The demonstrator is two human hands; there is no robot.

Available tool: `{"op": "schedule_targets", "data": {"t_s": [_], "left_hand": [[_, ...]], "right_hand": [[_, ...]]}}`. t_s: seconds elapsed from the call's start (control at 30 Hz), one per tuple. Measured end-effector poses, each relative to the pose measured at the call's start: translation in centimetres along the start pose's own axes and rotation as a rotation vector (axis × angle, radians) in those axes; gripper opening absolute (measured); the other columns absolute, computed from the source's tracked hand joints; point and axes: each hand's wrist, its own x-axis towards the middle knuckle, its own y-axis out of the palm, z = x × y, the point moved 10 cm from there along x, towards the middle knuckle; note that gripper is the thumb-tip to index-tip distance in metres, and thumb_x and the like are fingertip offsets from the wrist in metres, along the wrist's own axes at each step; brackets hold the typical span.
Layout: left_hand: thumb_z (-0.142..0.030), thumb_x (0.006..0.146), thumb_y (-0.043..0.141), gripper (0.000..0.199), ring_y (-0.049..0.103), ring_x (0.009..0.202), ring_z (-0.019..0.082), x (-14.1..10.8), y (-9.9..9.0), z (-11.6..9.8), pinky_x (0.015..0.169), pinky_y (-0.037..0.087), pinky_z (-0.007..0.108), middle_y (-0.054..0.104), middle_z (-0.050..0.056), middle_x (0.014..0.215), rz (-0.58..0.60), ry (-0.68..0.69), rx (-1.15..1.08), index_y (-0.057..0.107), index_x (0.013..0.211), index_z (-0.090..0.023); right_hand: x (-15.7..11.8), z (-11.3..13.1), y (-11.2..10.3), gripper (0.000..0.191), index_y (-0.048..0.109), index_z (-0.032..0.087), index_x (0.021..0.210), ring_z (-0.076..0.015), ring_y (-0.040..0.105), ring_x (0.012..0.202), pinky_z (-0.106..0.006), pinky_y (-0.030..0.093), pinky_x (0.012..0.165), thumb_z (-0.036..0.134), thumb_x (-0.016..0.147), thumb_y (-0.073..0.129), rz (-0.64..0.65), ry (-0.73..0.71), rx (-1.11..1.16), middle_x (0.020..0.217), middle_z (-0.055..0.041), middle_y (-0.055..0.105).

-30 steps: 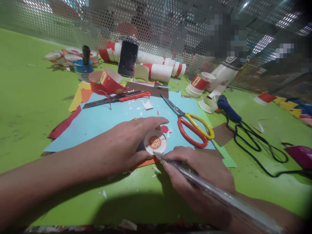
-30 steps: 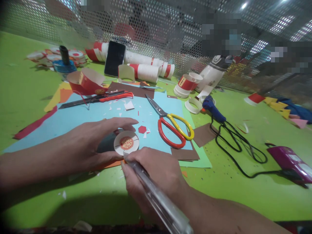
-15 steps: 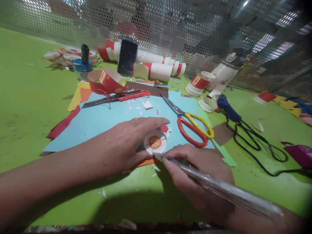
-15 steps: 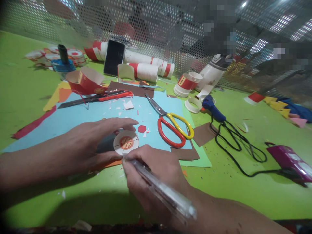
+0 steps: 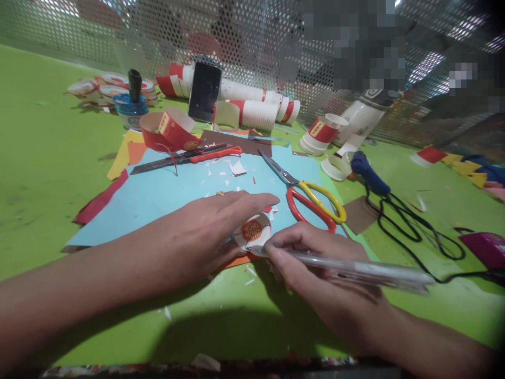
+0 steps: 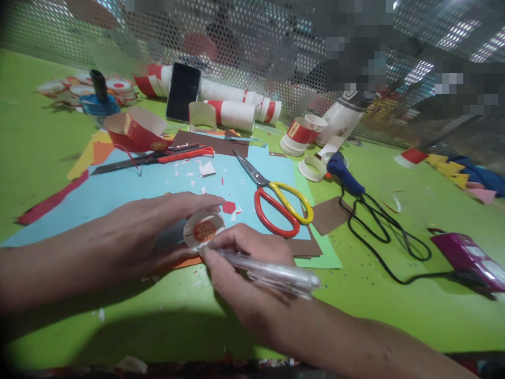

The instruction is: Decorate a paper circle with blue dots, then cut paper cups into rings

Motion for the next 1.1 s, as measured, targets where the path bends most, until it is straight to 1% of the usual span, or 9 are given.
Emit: {"op": "schedule_targets", "data": {"t_s": [0.07, 0.2, 0.37, 0.5, 0.63, 0.8, 0.9, 1.0, 1.1], "left_hand": [[-0.029, 0.092, 0.058, 0.054, 0.065, 0.102, 0.022, 0.0, 0.0, -0.2, 0.086, 0.053, 0.032, 0.066, 0.007, 0.123, -0.003, 0.02, 0.003, 0.038, 0.142, -0.027], [-0.023, 0.093, 0.056, 0.053, 0.066, 0.1, 0.021, 0.0, -0.1, -0.5, 0.086, 0.053, 0.03, 0.067, 0.012, 0.12, -0.002, 0.059, 0.039, 0.037, 0.142, -0.018], [-0.028, 0.093, 0.058, 0.052, 0.066, 0.109, 0.025, 0.3, 0.1, -0.1, 0.093, 0.052, 0.034, 0.067, 0.015, 0.122, 0.019, 0.009, 0.047, 0.041, 0.14, -0.015], [-0.03, 0.093, 0.058, 0.05, 0.069, 0.099, 0.023, 0.4, -0.1, -0.4, 0.085, 0.054, 0.032, 0.069, 0.014, 0.119, 0.01, 0.016, 0.053, 0.042, 0.138, -0.015], [-0.035, 0.095, 0.056, 0.048, 0.069, 0.094, 0.022, 0.4, -0.6, -0.7, 0.08, 0.055, 0.03, 0.069, 0.014, 0.117, -0.021, 0.038, 0.07, 0.043, 0.136, -0.014], [-0.026, 0.092, 0.059, 0.049, 0.065, 0.106, 0.022, 0.3, -0.6, -0.8, 0.09, 0.052, 0.032, 0.065, 0.014, 0.122, -0.004, 0.043, 0.089, 0.043, 0.136, -0.013], [-0.028, 0.091, 0.062, 0.053, 0.062, 0.111, 0.024, 0.3, -0.4, -0.6, 0.093, 0.051, 0.034, 0.064, 0.015, 0.125, -0.001, 0.035, 0.098, 0.042, 0.138, -0.014], [-0.032, 0.091, 0.062, 0.056, 0.063, 0.108, 0.024, 0.2, -0.3, -0.1, 0.092, 0.051, 0.035, 0.065, 0.013, 0.122, -0.009, 0.007, 0.082, 0.041, 0.14, -0.017], [-0.029, 0.089, 0.064, 0.059, 0.065, 0.104, 0.024, 0.1, -0.3, 0.2, 0.09, 0.052, 0.035, 0.066, 0.011, 0.124, -0.01, -0.024, 0.071, 0.039, 0.142, -0.02]], "right_hand": [[0.1, -0.3, 0.2, 0.012, 0.069, 0.02, 0.072, -0.0051, 0.055, 0.048, -0.012, 0.039, 0.042, 0.019, 0.083, 0.064, 0.026, 0.04, 0.06, 0.055, 0.0076, 0.064], [0.4, -1.4, 0.9, 0.01, 0.069, 0.019, 0.078, -0.0055, 0.054, 0.048, -0.013, 0.042, 0.045, 0.02, 0.085, 0.062, 0.09, 0.125, 0.185, 0.057, 0.0052, 0.064], [0.5, -2.7, 1.7, 0.018, 0.066, 0.017, 0.079, -0.0068, 0.054, 0.048, -0.016, 0.045, 0.046, 0.032, 0.09, 0.061, 0.179, 0.254, 0.311, 0.057, 0.0026, 0.063], [0.5, -2.9, 1.8, 0.019, 0.064, 0.017, 0.078, -0.0069, 0.055, 0.05, -0.016, 0.047, 0.048, 0.032, 0.09, 0.062, 0.208, 0.284, 0.375, 0.058, 0.0022, 0.063], [0.6, -2.6, 0.6, 0.019, 0.064, 0.019, 0.08, -0.0065, 0.056, 0.051, -0.016, 0.049, 0.051, 0.034, 0.092, 0.061, 0.13, 0.219, 0.411, 0.06, 0.0032, 0.063], [0.6, -2.4, -0.6, 0.021, 0.064, 0.019, 0.077, -0.007, 0.055, 0.05, -0.017, 0.048, 0.049, 0.033, 0.092, 0.061, 0.047, 0.169, 0.353, 0.057, 0.0033, 0.063], [0.5, -2.2, -0.9, 0.02, 0.065, 0.019, 0.078, -0.0071, 0.055, 0.05, -0.017, 0.048, 0.049, 0.033, 0.092, 0.062, 0.025, 0.144, 0.337, 0.057, 0.0035, 0.062], [0.5, -2.2, -1.5, 0.019, 0.066, 0.021, 0.081, -0.0077, 0.055, 0.052, -0.018, 0.048, 0.049, 0.035, 0.093, 0.061, -0.026, 0.101, 0.347, 0.059, 0.0043, 0.062], [0.4, -1.9, -2.7, 0.016, 0.069, 0.025, 0.087, -0.0088, 0.059, 0.057, -0.02, 0.05, 0.052, 0.038, 0.093, 0.062, -0.141, 0.04, 0.299, 0.065, 0.0044, 0.065]]}}
